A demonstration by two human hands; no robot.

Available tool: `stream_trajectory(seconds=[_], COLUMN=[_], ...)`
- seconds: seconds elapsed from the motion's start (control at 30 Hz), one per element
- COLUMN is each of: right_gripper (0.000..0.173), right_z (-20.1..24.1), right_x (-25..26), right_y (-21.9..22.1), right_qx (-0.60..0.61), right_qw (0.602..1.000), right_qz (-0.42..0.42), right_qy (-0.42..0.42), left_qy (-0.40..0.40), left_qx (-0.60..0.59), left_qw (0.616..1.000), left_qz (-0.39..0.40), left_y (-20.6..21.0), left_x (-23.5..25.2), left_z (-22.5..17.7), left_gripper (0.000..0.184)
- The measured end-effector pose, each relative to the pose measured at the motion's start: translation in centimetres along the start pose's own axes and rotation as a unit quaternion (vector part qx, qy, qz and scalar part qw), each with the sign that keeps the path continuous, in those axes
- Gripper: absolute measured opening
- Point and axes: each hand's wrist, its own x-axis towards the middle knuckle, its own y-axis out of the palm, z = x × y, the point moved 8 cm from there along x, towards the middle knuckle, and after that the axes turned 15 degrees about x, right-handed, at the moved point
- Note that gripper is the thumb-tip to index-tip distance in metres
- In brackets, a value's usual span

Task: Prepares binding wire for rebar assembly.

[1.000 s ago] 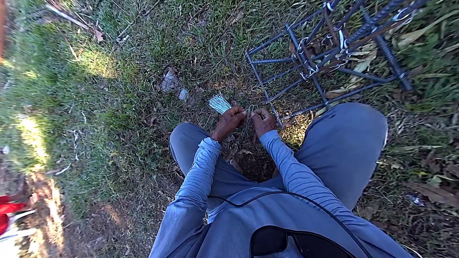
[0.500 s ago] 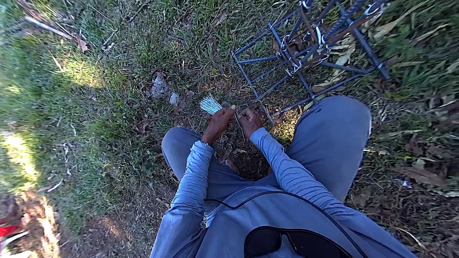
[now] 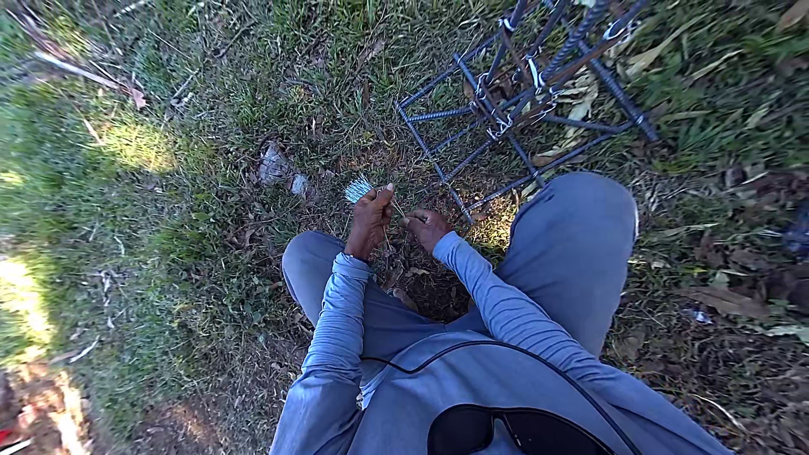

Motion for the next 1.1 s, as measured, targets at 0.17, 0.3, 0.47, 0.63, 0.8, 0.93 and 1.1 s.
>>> stream_trajectory(seconds=[0.17,0.3,0.47,0.63,0.8,0.93,1.1], right_gripper=[0.030,0.028,0.025,0.025,0.024,0.024,0.025], right_z=[1.6,2.0,2.7,3.1,3.7,3.3,3.0], right_x=[-1.1,-1.4,-1.8,-1.8,-2.0,-1.8,-1.6], right_y=[-0.5,0.0,0.1,0.0,-0.1,0.1,0.4], right_qx=[0.089,0.127,0.169,0.143,0.126,0.120,0.112], right_qw=[0.996,0.991,0.985,0.989,0.990,0.991,0.992], right_qz=[0.010,0.033,0.024,0.023,0.016,0.019,0.023], right_qy=[0.007,0.012,0.036,0.043,0.055,0.053,0.053], left_qy=[0.063,0.061,0.053,0.033,0.005,-0.007,-0.017], left_qx=[-0.050,-0.069,-0.091,-0.128,-0.156,-0.171,-0.181], left_qw=[0.992,0.986,0.982,0.981,0.981,0.980,0.979], left_qz=[0.101,0.137,0.154,0.142,0.113,0.105,0.092], left_y=[1.1,1.5,2.4,3.1,3.0,3.1,3.2], left_x=[-0.7,-0.3,0.9,2.6,3.5,3.5,3.4], left_z=[-1.9,-1.3,-1.7,-1.5,-0.5,-0.2,0.0], left_gripper=[0.027,0.032,0.032,0.029,0.027,0.026,0.028])
